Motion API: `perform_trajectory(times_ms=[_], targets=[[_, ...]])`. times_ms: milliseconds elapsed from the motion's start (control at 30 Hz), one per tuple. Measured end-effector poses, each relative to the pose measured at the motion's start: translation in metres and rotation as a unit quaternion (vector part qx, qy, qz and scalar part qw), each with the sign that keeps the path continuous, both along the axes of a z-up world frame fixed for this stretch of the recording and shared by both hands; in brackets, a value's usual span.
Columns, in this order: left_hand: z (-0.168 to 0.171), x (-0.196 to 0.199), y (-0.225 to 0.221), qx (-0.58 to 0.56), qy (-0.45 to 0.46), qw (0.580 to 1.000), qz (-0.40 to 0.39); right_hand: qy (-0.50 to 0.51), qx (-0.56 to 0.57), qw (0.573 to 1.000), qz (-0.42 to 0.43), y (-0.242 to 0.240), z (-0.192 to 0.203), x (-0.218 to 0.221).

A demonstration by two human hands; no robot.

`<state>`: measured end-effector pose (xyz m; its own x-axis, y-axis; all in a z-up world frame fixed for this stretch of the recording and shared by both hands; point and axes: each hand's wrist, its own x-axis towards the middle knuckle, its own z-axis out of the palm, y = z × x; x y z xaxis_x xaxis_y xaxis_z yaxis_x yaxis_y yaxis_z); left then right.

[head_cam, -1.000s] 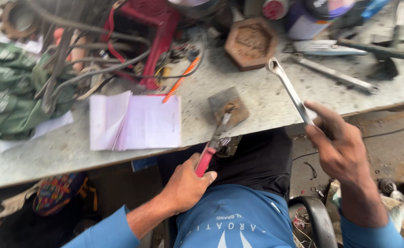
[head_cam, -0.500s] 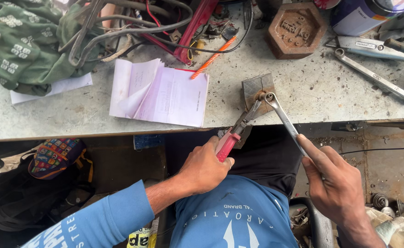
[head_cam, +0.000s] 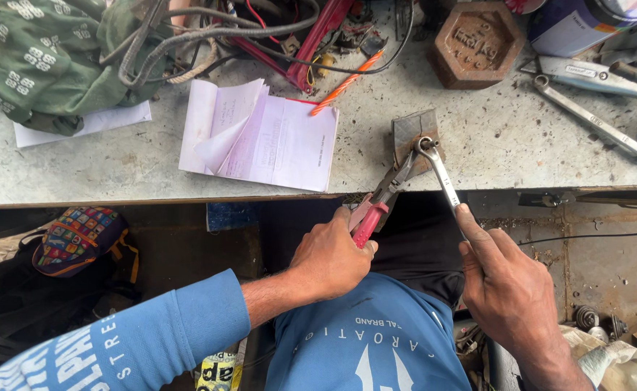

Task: The person uses pliers and a wrench to loosen a bolt on a metal component, then uses a scraper and pliers to clean and manipulate a small metal piece.

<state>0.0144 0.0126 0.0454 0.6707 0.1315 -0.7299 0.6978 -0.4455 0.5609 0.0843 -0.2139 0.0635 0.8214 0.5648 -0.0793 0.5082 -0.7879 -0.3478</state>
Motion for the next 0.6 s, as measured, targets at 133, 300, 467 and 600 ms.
perform_trajectory(times_ms=[133,300,467,600], targets=[[0.000,-0.001,0.000,0.023,-0.007,1.000,-0.007,0.023,-0.086,0.996,-0.022,0.003,-0.005,-0.005],[-0.001,0.000,0.000,0.030,-0.006,0.999,-0.015,-0.012,0.045,0.999,-0.022,0.007,-0.018,-0.021],[-0.002,0.000,0.002,0.015,-0.013,1.000,-0.018,-0.022,0.013,0.999,-0.024,-0.002,-0.030,-0.018],[0.001,0.002,0.006,0.007,0.011,0.999,-0.035,-0.018,-0.020,0.999,-0.020,-0.008,-0.040,-0.014]])
